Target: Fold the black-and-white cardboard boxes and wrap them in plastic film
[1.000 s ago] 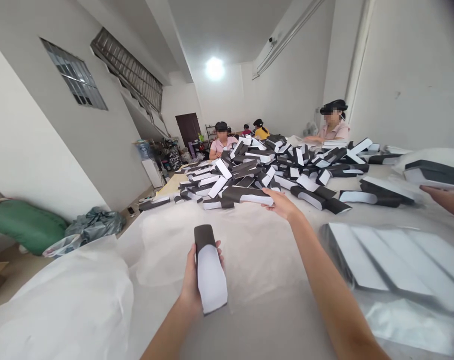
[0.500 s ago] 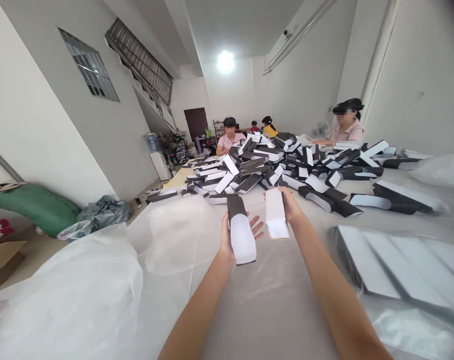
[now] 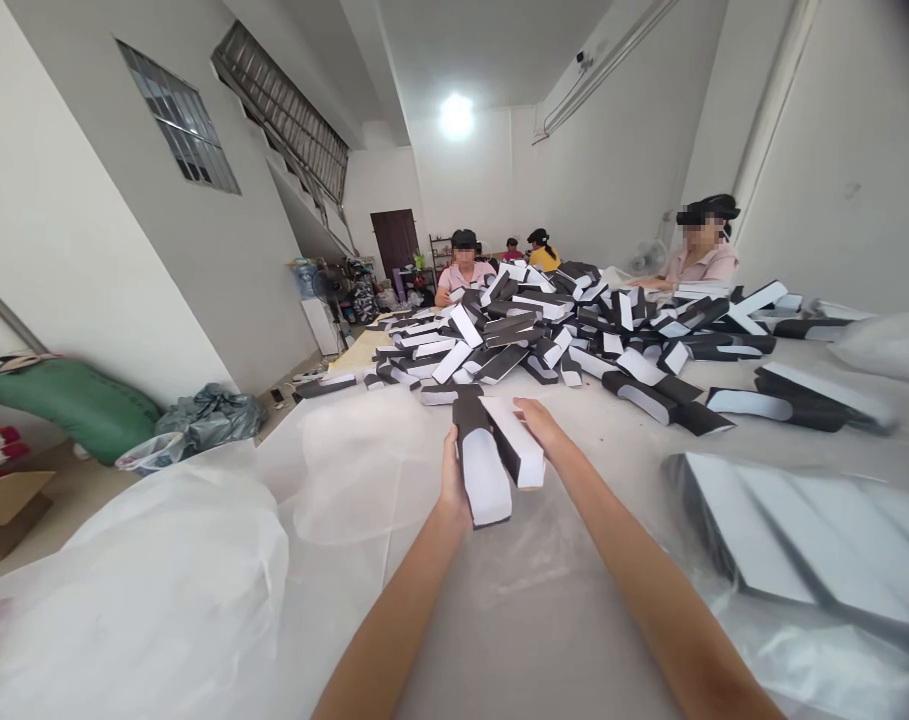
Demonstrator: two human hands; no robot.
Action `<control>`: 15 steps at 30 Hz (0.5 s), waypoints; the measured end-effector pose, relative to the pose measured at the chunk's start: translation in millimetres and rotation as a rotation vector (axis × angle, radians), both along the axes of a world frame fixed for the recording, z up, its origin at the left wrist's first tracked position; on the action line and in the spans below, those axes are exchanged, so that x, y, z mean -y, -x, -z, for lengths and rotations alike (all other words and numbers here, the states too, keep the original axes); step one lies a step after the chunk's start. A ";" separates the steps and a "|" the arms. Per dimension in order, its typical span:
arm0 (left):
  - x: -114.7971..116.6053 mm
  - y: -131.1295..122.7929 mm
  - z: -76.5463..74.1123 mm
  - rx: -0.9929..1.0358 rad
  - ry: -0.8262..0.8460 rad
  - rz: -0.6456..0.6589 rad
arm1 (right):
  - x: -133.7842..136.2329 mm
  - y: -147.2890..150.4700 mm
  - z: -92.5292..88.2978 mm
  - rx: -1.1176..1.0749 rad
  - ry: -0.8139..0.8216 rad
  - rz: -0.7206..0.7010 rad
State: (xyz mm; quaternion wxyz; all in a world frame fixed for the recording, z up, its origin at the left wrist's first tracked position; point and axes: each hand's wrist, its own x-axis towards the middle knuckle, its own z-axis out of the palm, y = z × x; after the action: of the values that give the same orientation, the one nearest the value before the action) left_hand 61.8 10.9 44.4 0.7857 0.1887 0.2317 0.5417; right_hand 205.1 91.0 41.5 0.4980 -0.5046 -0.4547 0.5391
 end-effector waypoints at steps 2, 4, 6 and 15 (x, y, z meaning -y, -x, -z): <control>-3.7 4.7 -3.2 -0.038 -0.032 -0.079 | 4.4 -1.2 -5.8 0.032 0.032 -0.024; -5.5 8.2 -8.3 -0.087 -0.049 -0.131 | 12.2 -1.6 -14.2 0.077 0.027 -0.114; -5.2 10.5 -14.0 -0.114 -0.068 -0.115 | 21.5 0.2 -23.2 0.152 -0.009 -0.257; -4.5 10.0 -24.5 -0.135 -0.084 -0.186 | 35.1 6.7 -40.9 0.405 -0.140 -0.142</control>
State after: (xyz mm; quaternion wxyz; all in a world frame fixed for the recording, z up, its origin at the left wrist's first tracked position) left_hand 51.8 15.4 68.8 0.7060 0.2354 0.2774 0.6076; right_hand 198.4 55.9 82.4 0.3910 -0.5334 -0.6163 0.4276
